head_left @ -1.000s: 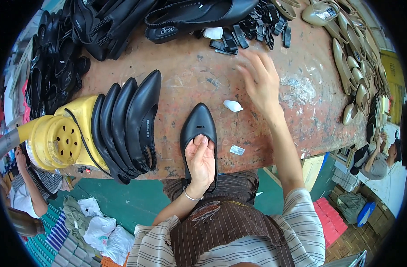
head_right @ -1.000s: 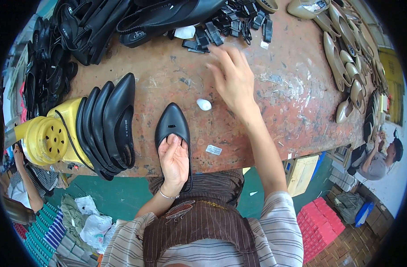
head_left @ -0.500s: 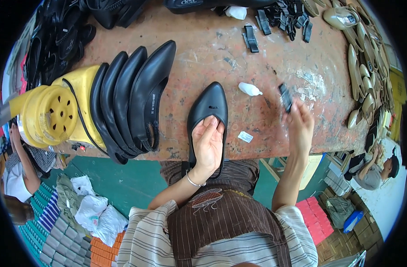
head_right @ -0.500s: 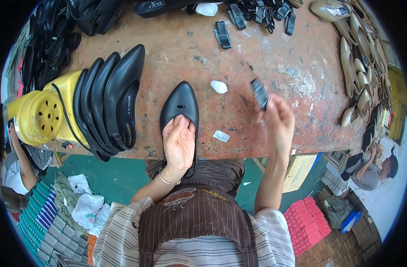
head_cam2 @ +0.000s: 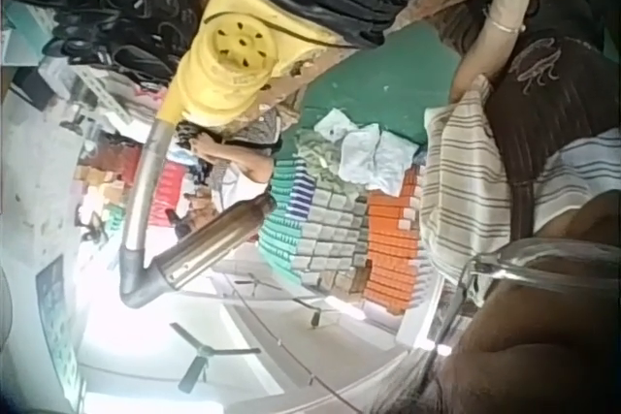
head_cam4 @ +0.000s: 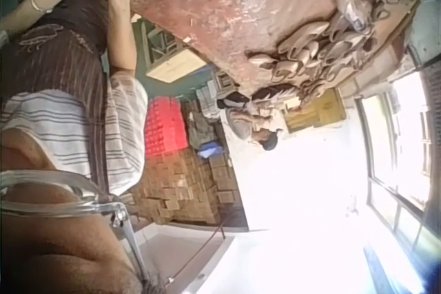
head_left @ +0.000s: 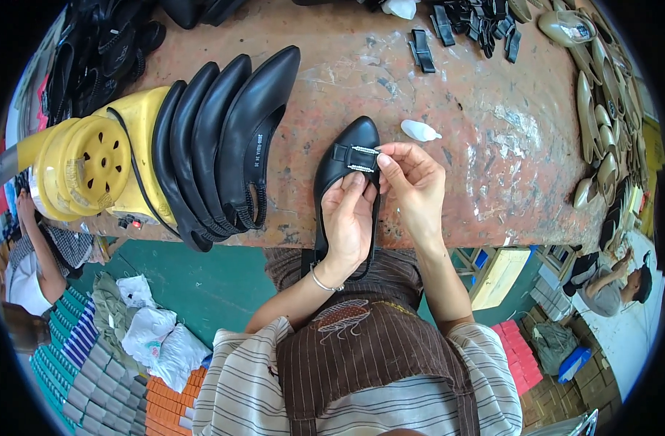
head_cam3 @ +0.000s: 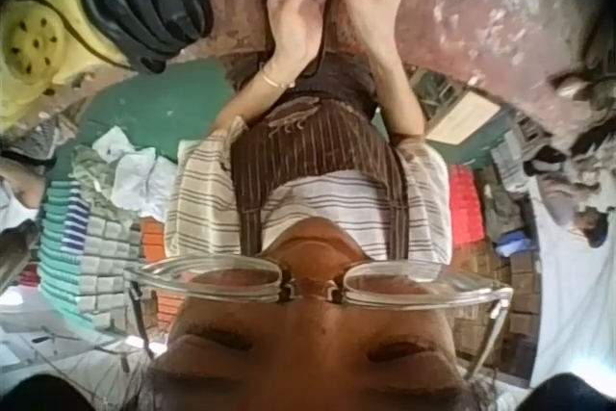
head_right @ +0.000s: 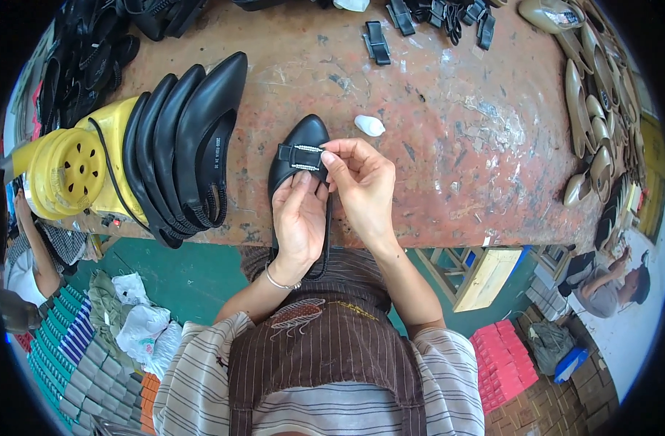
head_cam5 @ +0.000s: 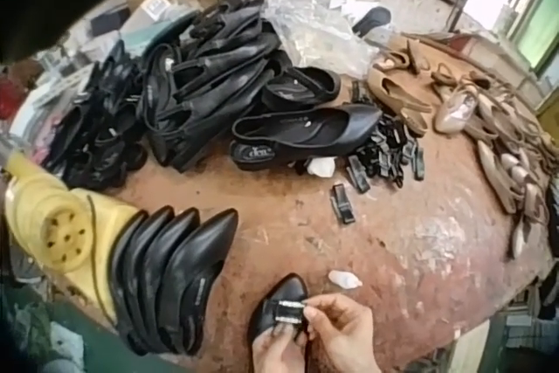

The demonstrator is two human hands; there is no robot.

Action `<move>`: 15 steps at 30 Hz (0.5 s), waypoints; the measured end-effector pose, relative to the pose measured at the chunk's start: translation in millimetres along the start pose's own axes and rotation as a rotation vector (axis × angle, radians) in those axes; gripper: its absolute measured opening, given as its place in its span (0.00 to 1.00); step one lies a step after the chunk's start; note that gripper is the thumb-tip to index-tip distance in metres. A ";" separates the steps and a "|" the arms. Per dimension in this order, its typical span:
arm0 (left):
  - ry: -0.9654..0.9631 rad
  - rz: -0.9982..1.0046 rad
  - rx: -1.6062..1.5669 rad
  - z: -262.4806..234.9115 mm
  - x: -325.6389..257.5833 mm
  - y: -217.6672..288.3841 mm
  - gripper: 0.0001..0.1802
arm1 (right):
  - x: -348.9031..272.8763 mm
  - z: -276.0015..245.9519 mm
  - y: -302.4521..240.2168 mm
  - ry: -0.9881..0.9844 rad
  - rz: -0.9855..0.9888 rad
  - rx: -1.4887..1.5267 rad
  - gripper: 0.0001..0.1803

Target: Gluing decorative buckles and ornaments onto finished shoes at a production workbench.

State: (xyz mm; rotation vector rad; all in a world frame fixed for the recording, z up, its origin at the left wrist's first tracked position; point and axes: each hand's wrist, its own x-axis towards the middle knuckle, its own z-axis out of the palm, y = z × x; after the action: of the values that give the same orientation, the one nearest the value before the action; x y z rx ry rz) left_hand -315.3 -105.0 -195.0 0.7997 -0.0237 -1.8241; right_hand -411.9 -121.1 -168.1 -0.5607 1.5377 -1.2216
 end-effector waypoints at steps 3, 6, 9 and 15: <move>0.003 -0.007 -0.001 -0.1 -0.3 2.9 0.06 | 1.6 0.8 0.2 -0.018 0.017 -0.003 0.05; 0.037 -0.026 0.007 1.7 -0.2 3.3 0.05 | 3.0 0.9 0.0 -0.020 0.029 -0.021 0.05; 0.016 -0.029 -0.007 0.5 1.2 3.2 0.06 | 3.7 0.3 0.1 -0.016 0.017 -0.019 0.05; 0.229 -0.081 0.068 23.6 5.3 9.7 0.07 | -1.8 3.6 4.9 0.026 -0.013 -0.065 0.04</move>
State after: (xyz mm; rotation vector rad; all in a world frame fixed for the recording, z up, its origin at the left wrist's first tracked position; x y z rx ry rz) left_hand -320.8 -121.8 -175.8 1.0666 0.0960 -1.8047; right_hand -406.8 -119.2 -171.5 -0.5995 1.6024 -1.1966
